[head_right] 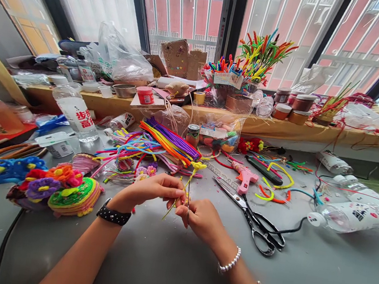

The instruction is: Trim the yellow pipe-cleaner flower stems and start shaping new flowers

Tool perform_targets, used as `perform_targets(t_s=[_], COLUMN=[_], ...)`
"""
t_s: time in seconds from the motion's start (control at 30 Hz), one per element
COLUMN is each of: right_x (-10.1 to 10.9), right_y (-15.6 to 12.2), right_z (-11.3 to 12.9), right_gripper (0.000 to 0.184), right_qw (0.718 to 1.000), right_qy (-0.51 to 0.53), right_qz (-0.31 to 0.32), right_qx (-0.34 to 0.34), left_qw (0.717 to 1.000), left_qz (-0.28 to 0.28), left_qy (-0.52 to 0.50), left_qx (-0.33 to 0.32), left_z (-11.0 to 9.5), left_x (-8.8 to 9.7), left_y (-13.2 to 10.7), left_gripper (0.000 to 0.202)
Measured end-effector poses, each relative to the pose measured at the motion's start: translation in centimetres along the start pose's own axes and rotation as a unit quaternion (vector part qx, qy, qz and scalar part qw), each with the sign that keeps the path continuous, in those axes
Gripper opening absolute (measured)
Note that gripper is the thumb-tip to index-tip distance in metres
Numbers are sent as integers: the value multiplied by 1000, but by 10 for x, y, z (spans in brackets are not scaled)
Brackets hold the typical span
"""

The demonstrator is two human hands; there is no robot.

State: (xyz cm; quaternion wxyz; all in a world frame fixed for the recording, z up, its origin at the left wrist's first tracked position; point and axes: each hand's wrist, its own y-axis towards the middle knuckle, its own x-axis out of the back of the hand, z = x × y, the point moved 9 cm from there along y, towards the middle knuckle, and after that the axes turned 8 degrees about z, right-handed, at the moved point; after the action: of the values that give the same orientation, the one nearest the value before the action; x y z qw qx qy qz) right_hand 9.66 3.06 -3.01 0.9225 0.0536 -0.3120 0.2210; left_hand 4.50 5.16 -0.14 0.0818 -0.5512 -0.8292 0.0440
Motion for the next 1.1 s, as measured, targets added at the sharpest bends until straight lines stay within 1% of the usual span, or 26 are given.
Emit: perform_targets(t_s=[0.17,0.47,0.63,0.87,0.97,1.1], right_x=[3,1,2,1,-1,-1], right_y=[-2,-2,-1,-2,0,0], right_z=[1,2,2,-1,-1,5], right_gripper=[72,71,73,69,71,76], right_qw=[1000,1000,999,1000,1000,1000], right_qy=[-11,-26,-36,1,-4,-16], right_qz=[-10,4,-5,-11,-3,5], right_qx=[5,1,-1,-14,-10,13], left_qw=[1000,1000,1000,1000,1000,1000], left_qz=[3,-11,-12,-14,-14,-12], left_qy=[2,3,-6,-12,-10,-12], left_qx=[-9,-18,-17,-7,-4,0], left_z=[-2,-3,-3,-2,-1,0], left_x=[0,1,2,2,3,3], left_y=[-2,-2,-2,-3,-3,-2], left_gripper=[24,24,24,25,25,26])
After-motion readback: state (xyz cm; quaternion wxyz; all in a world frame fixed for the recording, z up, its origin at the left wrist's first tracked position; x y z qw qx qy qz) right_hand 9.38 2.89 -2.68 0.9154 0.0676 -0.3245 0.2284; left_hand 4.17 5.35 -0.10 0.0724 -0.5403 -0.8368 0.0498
